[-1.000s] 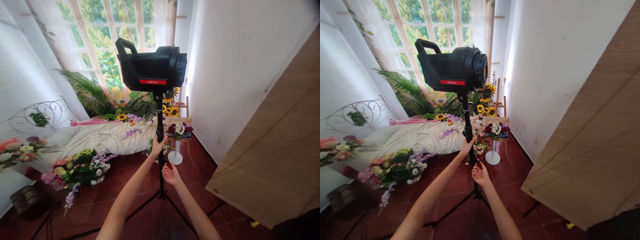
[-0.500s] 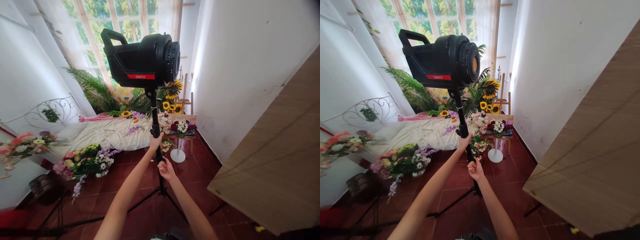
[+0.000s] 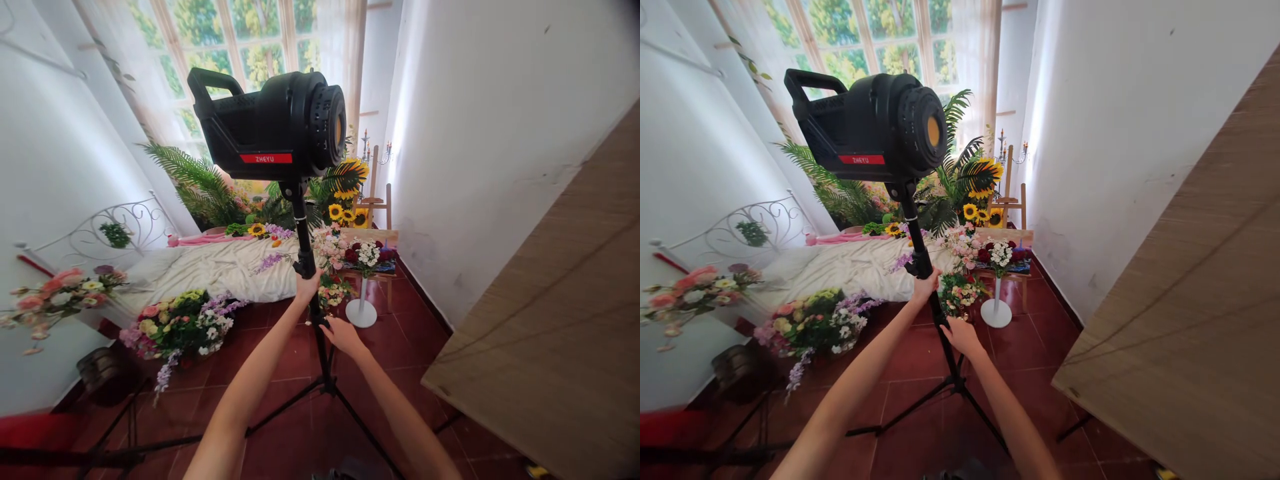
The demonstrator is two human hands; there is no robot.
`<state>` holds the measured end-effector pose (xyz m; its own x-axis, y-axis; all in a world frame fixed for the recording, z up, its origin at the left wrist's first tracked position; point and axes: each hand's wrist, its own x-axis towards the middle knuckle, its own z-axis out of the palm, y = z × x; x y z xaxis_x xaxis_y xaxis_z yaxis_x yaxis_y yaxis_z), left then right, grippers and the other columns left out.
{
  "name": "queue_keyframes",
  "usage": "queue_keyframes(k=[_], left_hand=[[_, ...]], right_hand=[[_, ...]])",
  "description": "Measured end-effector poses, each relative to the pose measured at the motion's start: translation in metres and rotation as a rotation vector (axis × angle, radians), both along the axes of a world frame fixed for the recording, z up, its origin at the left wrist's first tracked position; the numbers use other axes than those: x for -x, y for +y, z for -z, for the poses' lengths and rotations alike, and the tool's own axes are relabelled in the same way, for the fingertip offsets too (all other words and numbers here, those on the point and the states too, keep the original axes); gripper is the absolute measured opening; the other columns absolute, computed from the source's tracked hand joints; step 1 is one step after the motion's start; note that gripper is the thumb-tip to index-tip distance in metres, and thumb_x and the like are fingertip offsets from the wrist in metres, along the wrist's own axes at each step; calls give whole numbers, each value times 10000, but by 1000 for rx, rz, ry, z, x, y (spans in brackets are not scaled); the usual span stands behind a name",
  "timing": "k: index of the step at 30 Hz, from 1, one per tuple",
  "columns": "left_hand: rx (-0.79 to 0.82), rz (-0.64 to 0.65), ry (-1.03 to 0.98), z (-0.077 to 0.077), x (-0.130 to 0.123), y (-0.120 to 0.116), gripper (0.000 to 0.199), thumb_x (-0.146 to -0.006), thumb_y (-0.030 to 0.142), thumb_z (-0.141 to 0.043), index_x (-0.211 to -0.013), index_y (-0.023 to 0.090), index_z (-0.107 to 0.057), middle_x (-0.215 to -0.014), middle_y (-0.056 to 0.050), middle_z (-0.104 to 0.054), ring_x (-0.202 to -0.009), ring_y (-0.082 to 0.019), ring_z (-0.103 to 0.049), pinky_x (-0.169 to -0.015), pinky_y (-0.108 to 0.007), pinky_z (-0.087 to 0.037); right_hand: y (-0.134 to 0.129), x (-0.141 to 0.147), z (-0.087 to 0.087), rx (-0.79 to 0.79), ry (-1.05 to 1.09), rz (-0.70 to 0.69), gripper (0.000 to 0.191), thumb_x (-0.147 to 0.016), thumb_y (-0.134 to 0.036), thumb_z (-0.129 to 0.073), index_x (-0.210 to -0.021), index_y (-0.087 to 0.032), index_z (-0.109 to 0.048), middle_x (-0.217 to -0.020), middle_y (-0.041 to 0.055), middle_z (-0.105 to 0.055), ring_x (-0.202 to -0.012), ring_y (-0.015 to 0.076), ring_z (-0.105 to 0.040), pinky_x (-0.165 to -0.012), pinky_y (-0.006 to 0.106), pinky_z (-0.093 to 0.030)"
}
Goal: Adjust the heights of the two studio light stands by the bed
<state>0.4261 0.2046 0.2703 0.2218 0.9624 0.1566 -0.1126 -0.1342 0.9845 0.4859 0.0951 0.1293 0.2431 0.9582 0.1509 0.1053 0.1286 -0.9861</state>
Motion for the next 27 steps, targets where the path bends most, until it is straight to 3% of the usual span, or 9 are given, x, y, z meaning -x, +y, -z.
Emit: queue_keyframes(k=[3, 6, 9, 13, 17, 20, 23, 27], left_hand=[[4, -24, -1, 3, 0, 1, 217, -613, 256, -633, -531, 174, -450, -368, 78, -377, -304, -41, -328, -347, -196, -264], [-10, -39, 6, 3, -1, 0, 208, -613, 246, -628, -527, 167, -456, -376, 71, -383, -318, -42, -341, -355, -191, -258], [-13, -54, 1, -3, -2, -1, 191, -609, 241, -625, -534, 159, -470, -376, 70, -387, -327, -44, -350, -360, -182, -262], [-18, -90, -14, -23, -3, 1, 163, -598, 234, -628, -559, 156, -491, -377, 78, -394, -326, -42, -349, -359, -173, -269], [-82, -77, 3, -42, -3, 6, 147, -610, 229, -612, -555, 156, -496, -367, 78, -382, -315, -45, -343, -349, -177, -263], [-125, -59, 11, -44, -4, 6, 155, -621, 235, -598, -541, 159, -489, -361, 78, -373, -303, -47, -334, -340, -185, -260], [-132, -54, 8, -34, -3, 4, 166, -619, 244, -603, -539, 160, -484, -371, 77, -384, -307, -48, -342, -344, -187, -269], [-96, -54, 23, -6, -1, 1, 167, -617, 257, -609, -546, 156, -498, -386, 71, -408, -327, -49, -363, -361, -186, -283]], right_hand=[[0, -12, -6, -125, -437, 73, 127, -733, -228, -651, -722, -217, -525, -669, 11, -500, -726, 153, -455, -616, 229, -323], [0, -12, -6, -128, -738, 85, 99, -755, -147, -603, -763, -218, -535, -714, 37, -540, -772, 176, -474, -661, 252, -339], [-1, -4, -8, -35, -972, 115, 60, -806, -151, -538, -833, -205, -535, -775, 68, -578, -802, 187, -498, -672, 261, -374], [-4, 6, -19, 183, -1286, 102, 120, -879, -199, -427, -966, -186, -509, -875, 94, -608, -873, 200, -532, -688, 278, -424], [-7, 9, -28, 249, -1369, 74, 179, -908, -266, -378, -1011, -187, -501, -914, 98, -621, -906, 201, -554, -688, 274, -443], [-7, 8, -30, 262, -1358, 71, 207, -918, -292, -356, -1016, -186, -503, -930, 107, -626, -918, 198, -562, -687, 267, -447], [-7, 7, -30, 272, -1358, 74, 208, -919, -299, -355, -1009, -185, -504, -921, 107, -631, -912, 202, -570, -688, 271, -451], [-6, 6, -30, 269, -1362, 67, 204, -917, -302, -360, -1008, -184, -500, -907, 103, -633, -911, 204, -576, -680, 269, -456]])
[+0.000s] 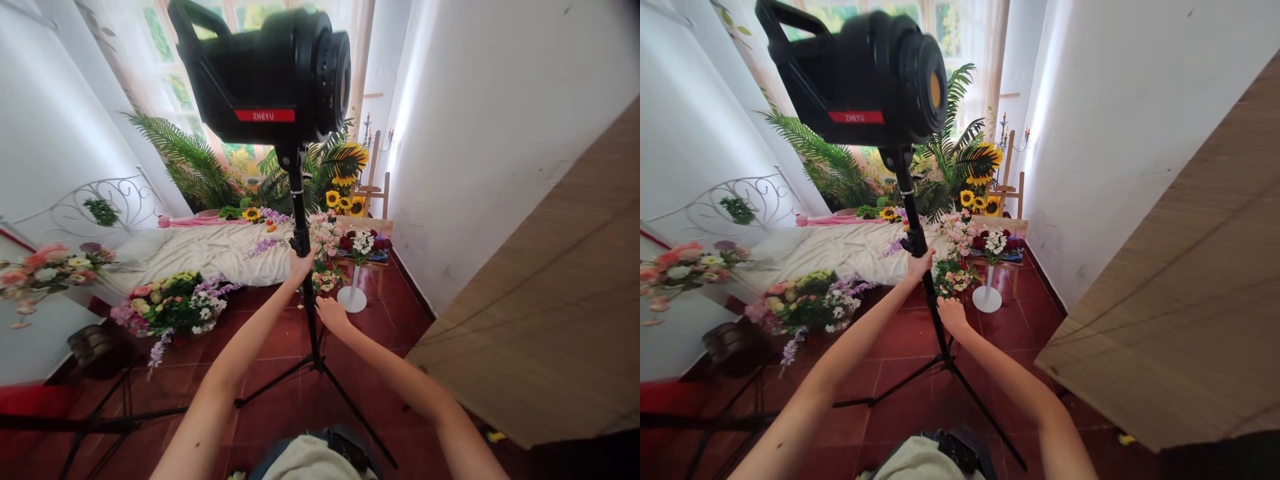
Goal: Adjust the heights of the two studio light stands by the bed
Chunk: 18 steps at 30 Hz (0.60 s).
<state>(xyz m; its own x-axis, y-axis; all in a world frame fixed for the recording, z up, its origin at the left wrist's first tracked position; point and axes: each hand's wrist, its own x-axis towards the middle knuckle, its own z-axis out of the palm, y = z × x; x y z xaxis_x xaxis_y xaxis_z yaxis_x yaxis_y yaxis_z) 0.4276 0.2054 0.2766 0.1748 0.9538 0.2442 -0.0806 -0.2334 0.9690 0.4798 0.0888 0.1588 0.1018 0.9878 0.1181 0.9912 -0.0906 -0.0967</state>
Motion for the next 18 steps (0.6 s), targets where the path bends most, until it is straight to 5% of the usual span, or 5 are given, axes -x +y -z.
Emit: queue_keyframes(k=[13, 18], left_hand=[[6, -66, 99, 98, 11, -8, 221, -615, 332, -654, -534, 164, -537, -467, 16, -520, -428, -105, -487, -451, -229, -397], [-80, -12, 97, 104, 16, -11, 209, -648, 353, -640, -595, 154, -605, -612, -39, -633, -583, -136, -586, -588, -241, -469]], right_hand=[[0, 3, -1, -1, 17, 26, 211, -912, -321, -372, -1016, -192, -503, -885, 86, -646, -878, 201, -603, -674, 262, -454], [1, 3, -4, 28, 21, 19, 223, -917, -314, -361, -1030, -184, -502, -899, 93, -648, -883, 199, -605, -680, 269, -460]])
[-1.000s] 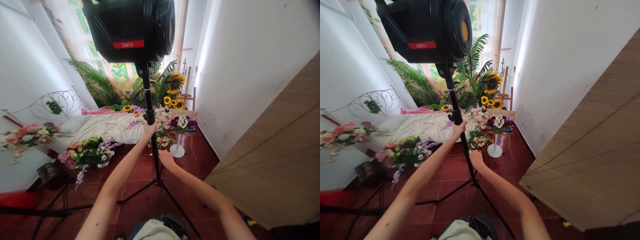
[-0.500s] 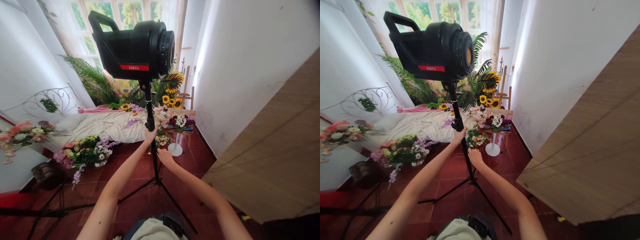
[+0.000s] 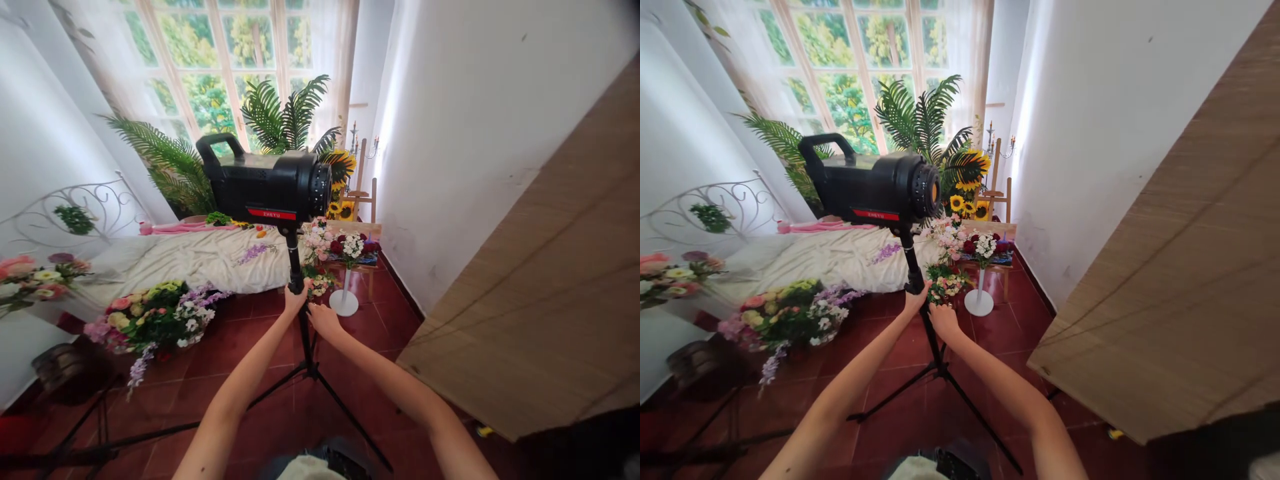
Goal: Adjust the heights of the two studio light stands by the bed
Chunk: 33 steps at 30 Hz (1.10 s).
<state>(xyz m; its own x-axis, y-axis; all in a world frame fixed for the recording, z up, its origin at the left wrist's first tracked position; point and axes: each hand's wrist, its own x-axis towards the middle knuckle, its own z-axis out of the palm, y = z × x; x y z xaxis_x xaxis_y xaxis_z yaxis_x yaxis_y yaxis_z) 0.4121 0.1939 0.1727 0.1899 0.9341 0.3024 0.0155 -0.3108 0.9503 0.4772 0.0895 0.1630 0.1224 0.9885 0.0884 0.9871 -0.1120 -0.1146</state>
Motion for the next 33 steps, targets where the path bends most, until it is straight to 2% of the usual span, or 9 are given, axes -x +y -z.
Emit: queue_keyframes(k=[3, 6, 9, 12, 16, 21, 25, 29, 33], left_hand=[[-6, 32, 24, -6, 1, 2, 217, -644, 362, -643, -605, 151, -611, -620, -42, -634, -586, -137, -583, -596, -248, -473], [17, 56, 18, -5, 2, 4, 214, -642, 359, -642, -633, 147, -616, -659, -54, -643, -622, -141, -591, -638, -258, -481], [48, 48, 11, 5, 3, 5, 212, -627, 356, -647, -634, 148, -604, -654, -52, -634, -630, -141, -585, -649, -262, -481], [94, 20, 7, 19, 2, 5, 241, -604, 374, -654, -577, 150, -568, -572, -26, -589, -568, -131, -550, -578, -248, -462], [132, 0, -25, 29, 0, 4, 267, -620, 383, -641, -544, 145, -547, -526, -7, -552, -505, -107, -505, -505, -222, -415], [147, 14, -17, 29, 0, 3, 288, -625, 392, -640, -517, 147, -535, -511, 1, -538, -480, -98, -492, -506, -224, -414], [170, 66, -37, 24, 3, 1, 272, -625, 399, -647, -590, 138, -580, -505, 4, -536, -470, -101, -484, -506, -233, -418], [205, 72, -26, 16, 7, -3, 293, -608, 414, -668, -615, 129, -601, -493, -5, -540, -469, -114, -491, -490, -241, -407], [214, 77, -19, 13, 10, -5, 303, -609, 423, -672, -587, 133, -585, -507, -11, -545, -473, -110, -491, -477, -230, -396]], right_hand=[[1, 0, -2, 8, 8, 7, 227, -918, -315, -359, -1033, -181, -502, -906, 94, -648, -898, 199, -603, -691, 269, -460], [1, 1, -3, 24, 8, 15, 220, -917, -305, -363, -1026, -181, -508, -914, 99, -645, -895, 195, -605, -698, 265, -459], [2, 2, -5, 39, 5, 16, 228, -916, -300, -367, -1047, -177, -507, -934, 113, -638, -901, 194, -605, -709, 266, -455], [3, 2, -8, 39, 7, 6, 255, -915, -311, -369, -1075, -163, -502, -939, 123, -639, -903, 202, -605, -714, 273, -453], [2, -5, -15, 59, 18, -41, 347, -912, -410, -343, -1064, -152, -521, -929, 132, -647, -876, 220, -615, -705, 290, -450], [-2, -18, -27, 42, 10, -178, 484, -910, -504, -247, -1058, -160, -553, -950, 133, -654, -922, 221, -602, -766, 306, -429], [-3, -16, -22, 4, 57, -157, 490, -925, -472, -213, -1014, -151, -573, -940, 133, -657, -919, 207, -603, -761, 281, -423], [1, -10, 0, -47, 284, -27, 518, -930, -469, -190, -884, -155, -599, -816, 101, -674, -780, 176, -631, -714, 259, -432], [7, -4, 24, -60, 815, 6, 623, -910, -533, -141, -649, -162, -568, -531, 35, -609, -528, 127, -582, -594, 219, -440]])
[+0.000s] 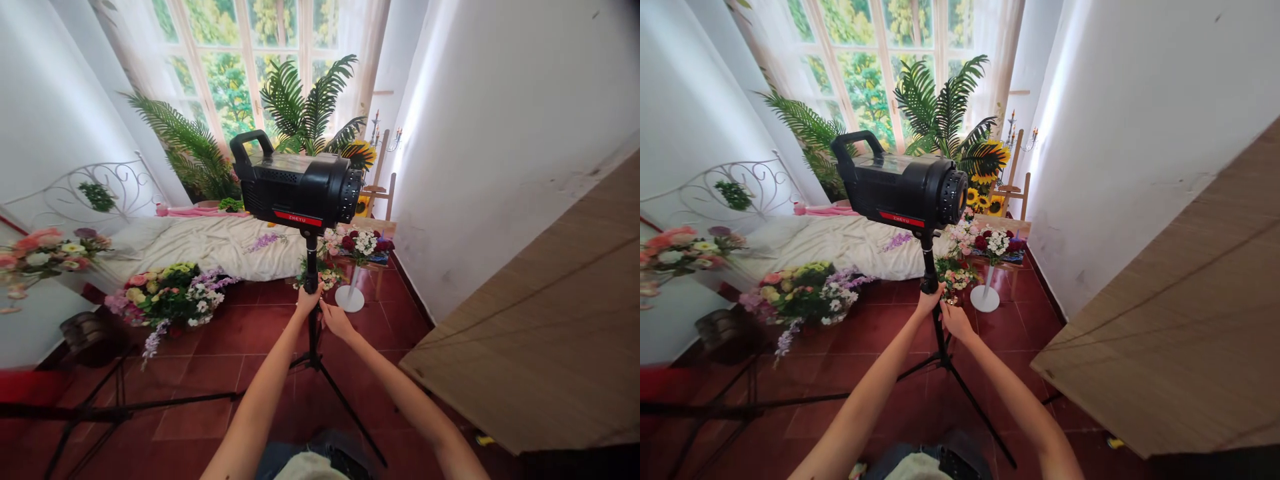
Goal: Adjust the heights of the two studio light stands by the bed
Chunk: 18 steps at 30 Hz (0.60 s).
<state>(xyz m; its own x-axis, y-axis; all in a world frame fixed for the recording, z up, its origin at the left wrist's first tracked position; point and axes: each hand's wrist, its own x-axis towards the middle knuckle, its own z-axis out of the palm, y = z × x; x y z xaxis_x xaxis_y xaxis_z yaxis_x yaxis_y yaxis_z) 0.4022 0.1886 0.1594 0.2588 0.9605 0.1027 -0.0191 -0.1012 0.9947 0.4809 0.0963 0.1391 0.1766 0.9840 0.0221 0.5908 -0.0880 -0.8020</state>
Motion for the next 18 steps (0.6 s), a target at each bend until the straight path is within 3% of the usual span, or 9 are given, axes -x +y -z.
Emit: queue_keyframes(k=[4, 8, 14, 18], left_hand=[[-32, 12, 1, 5, 0, 2, 293, -631, 418, -659, -616, 136, -581, -533, -1, -536, -484, -92, -477, -488, -212, -395], [-19, 10, -4, 12, -3, 4, 294, -634, 419, -656, -675, 135, -592, -565, -5, -549, -480, -85, -472, -481, -209, -392], [40, -48, 2, 16, -5, 4, 307, -577, 433, -693, -603, 146, -585, -478, 16, -509, -476, -97, -477, -476, -215, -395], [5, -31, 18, 17, -1, 5, 342, -616, 461, -657, -554, 137, -571, -473, 9, -511, -465, -90, -464, -465, -210, -378]], right_hand=[[5, 15, 15, 92, 623, 75, 637, -849, -629, -163, -583, -162, -505, -429, 17, -534, -323, 97, -420, -366, 203, -347], [6, 30, 16, 63, 1082, 178, 501, -846, -586, -253, -613, -184, -439, -457, -15, -490, -327, 67, -365, -335, 172, -301], [8, 34, 7, -49, 1258, 156, 299, -860, -300, -264, -575, -216, -298, -443, -75, -262, -353, 80, -229, -364, 165, -267], [9, 35, 2, -100, 1232, 198, 286, -823, -136, -231, -550, -219, -229, -454, -63, -241, -390, 107, -231, -412, 178, -298]])
